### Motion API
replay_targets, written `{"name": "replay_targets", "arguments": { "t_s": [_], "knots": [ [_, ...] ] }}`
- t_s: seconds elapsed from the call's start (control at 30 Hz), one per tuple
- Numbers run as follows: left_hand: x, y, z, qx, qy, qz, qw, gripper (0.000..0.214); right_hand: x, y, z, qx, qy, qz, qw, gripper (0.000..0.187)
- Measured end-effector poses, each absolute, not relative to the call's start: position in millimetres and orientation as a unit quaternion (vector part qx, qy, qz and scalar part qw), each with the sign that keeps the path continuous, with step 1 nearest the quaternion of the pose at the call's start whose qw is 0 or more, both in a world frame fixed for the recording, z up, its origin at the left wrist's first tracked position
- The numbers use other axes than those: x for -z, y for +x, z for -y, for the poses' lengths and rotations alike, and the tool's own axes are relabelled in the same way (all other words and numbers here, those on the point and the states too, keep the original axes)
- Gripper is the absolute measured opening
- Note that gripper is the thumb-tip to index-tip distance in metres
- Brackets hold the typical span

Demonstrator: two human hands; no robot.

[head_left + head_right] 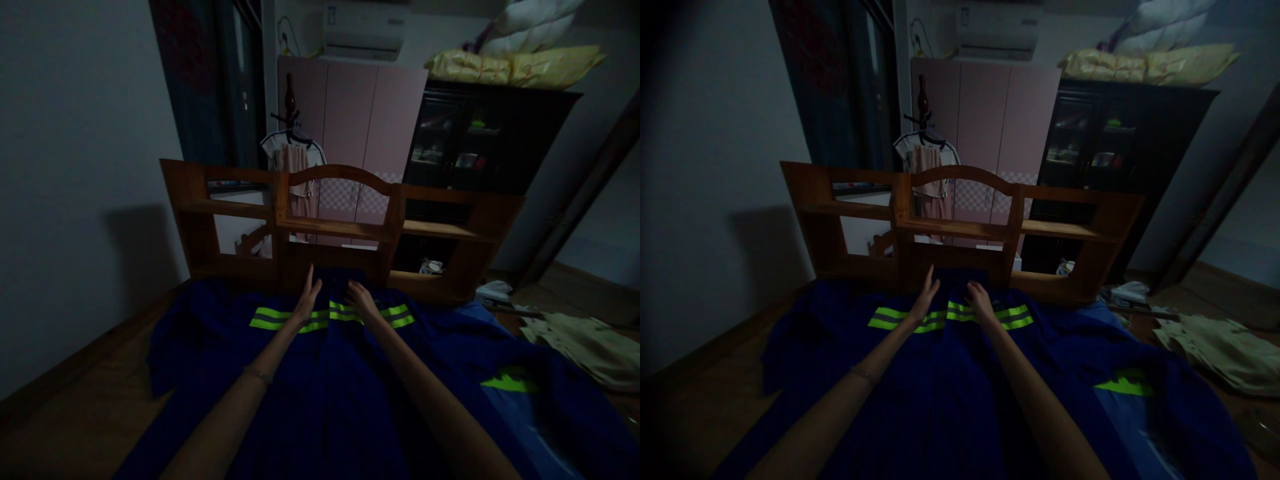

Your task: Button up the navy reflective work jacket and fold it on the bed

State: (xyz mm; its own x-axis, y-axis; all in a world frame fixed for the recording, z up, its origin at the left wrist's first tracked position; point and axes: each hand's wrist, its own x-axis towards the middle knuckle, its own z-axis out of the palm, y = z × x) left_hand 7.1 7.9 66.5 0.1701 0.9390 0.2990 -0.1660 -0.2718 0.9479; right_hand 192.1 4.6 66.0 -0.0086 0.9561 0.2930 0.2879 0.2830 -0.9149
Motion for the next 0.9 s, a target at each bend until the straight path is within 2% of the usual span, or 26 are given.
{"name": "replay_targets", "arguments": {
  "t_s": [0.1, 0.2, 0.3, 0.4, 0.47, 0.6, 0.7, 0.9],
  "knots": [
    [-35.5, 9.7, -3.1, -0.488, 0.736, -0.338, 0.326, 0.064, -40.3, 195.5, 12.3, -0.297, -0.515, 0.648, 0.476, 0.05],
    [-13.8, 11.1, -7.7, -0.43, 0.798, -0.364, 0.213, 0.067, -19.9, 201.5, 30.1, -0.191, -0.534, 0.713, 0.412, 0.059],
    [-8.5, 16.1, -18.8, -0.435, 0.799, -0.386, 0.151, 0.069, -8.6, 203.0, 35.7, -0.073, -0.562, 0.762, 0.313, 0.062],
    [-10.4, 20.4, -25.3, -0.422, 0.8, -0.412, 0.111, 0.069, -6.9, 200.8, 33.4, -0.029, -0.581, 0.77, 0.262, 0.062],
    [-11.8, 19.5, -23.7, -0.408, 0.798, -0.437, 0.078, 0.064, -10.2, 199.0, 35.4, -0.015, -0.587, 0.771, 0.245, 0.06],
    [-18.0, 6.1, -12.1, -0.38, 0.788, -0.485, 0.02, 0.04, -25.5, 199.1, 63.7, -0.032, -0.597, 0.773, 0.211, 0.05],
    [-30.4, -5.6, -7.4, -0.36, 0.809, -0.463, -0.044, 0.027, -43.6, 206.3, 106.1, -0.059, -0.574, 0.792, 0.198, 0.039],
    [-59.2, 6.6, -23.6, -0.277, 0.875, -0.381, -0.108, 0.022, -71.2, 238.7, 195.8, -0.096, -0.57, 0.784, 0.227, 0.027]
  ]
}}
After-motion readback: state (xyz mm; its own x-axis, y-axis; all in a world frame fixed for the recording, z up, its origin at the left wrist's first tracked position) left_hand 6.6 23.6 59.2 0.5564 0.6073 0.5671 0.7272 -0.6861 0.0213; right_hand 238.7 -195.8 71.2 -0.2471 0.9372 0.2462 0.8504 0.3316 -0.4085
